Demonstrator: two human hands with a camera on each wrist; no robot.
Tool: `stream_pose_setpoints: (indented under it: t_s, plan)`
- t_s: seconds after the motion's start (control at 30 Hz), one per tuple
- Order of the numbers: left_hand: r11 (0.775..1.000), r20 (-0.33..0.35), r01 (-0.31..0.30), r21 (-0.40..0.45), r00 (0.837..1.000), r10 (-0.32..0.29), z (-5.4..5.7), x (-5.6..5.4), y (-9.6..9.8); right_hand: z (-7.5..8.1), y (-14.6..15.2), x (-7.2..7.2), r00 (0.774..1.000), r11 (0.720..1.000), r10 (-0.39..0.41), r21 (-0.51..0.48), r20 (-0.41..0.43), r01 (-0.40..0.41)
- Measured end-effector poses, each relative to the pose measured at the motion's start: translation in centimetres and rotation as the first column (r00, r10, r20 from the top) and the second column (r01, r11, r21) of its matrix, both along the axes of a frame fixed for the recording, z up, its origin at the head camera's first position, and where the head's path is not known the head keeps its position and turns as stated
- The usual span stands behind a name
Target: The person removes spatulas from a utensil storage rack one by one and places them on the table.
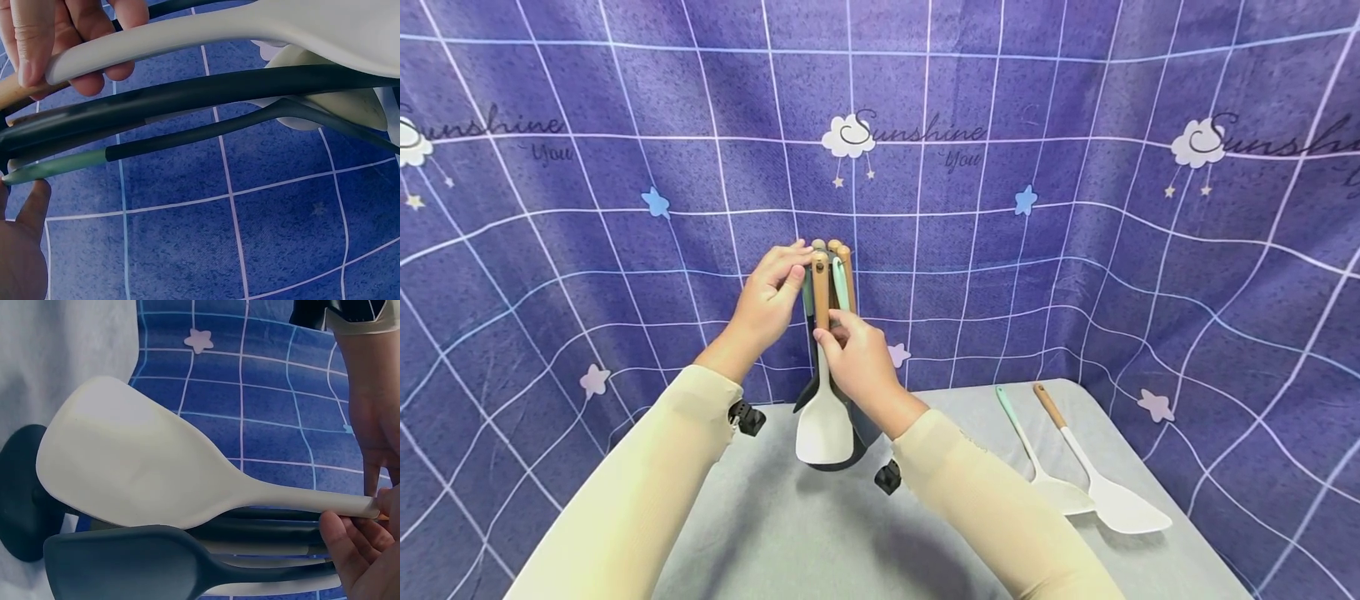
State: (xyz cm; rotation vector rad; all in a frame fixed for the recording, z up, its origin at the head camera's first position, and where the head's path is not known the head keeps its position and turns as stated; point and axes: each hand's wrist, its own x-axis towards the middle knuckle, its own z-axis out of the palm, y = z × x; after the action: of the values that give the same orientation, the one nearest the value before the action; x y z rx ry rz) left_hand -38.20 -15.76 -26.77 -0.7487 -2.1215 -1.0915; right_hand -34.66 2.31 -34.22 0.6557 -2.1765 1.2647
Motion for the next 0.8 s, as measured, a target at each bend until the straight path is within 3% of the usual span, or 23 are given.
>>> stream_pose_setpoints:
  t_s: [0.4, 0.8]
  plan:
    - [1.000, -0.007, 0.008, -0.007, 1.000, -0.008, 0.0, 0.1, 0.1, -0.2, 0.5, 1.6, 0.994, 0.994, 0.089, -0.071, 0.059, -0.085]
    - [1.000, -0.005, -0.002, -0.012, 1.000, 0.002, 0.0, -0.2, 0.0, 1.9, 2.5, 3.4, 0.989, 0.982, 0.143, -0.130, 0.041, -0.137]
